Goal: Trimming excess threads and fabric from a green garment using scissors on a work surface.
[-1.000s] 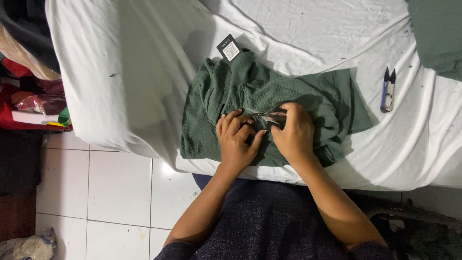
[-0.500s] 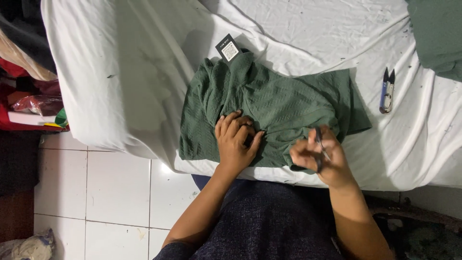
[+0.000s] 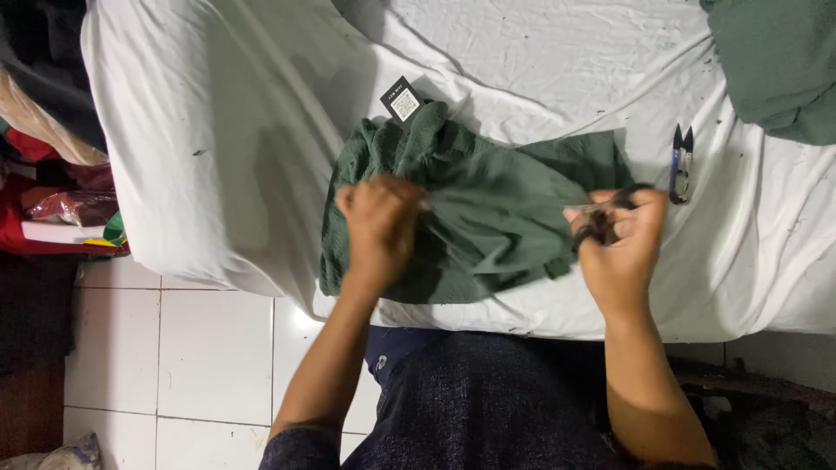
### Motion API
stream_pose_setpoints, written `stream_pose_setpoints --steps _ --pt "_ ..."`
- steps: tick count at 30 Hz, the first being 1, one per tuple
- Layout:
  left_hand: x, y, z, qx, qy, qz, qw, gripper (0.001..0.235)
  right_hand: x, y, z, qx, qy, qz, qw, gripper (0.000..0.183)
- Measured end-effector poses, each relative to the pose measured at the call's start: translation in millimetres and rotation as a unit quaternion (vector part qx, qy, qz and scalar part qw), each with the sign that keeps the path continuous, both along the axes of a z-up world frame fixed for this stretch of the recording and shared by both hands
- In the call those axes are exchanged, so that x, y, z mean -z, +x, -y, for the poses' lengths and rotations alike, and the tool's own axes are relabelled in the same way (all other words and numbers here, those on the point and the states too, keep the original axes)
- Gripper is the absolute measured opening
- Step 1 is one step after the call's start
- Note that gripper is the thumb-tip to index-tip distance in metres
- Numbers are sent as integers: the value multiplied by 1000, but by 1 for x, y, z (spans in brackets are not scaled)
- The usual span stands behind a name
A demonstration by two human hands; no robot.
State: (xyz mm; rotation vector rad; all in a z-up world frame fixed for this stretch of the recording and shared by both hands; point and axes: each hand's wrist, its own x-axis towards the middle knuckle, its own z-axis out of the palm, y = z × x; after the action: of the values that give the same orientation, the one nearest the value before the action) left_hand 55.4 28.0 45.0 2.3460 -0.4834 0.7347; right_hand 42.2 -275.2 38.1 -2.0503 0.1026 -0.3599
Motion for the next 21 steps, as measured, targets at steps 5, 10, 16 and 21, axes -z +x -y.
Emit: stream_pose_setpoints --steps 5,10,16,21 --pt "-53 19 -19 -117 -72 20 990 9 -37 13 -25 -96 284 77 951 45" --pt "-54 0 -9 -58 -26 40 997 20 -1 6 -31 -64 182 12 981 44" --pt "-7 -34 27 23 -19 -65 997 50 -9 3 -56 -66 37 -7 997 53" --pt "15 -36 17 30 -63 -88 994 35 7 0 -58 -61 12 -28 998 47"
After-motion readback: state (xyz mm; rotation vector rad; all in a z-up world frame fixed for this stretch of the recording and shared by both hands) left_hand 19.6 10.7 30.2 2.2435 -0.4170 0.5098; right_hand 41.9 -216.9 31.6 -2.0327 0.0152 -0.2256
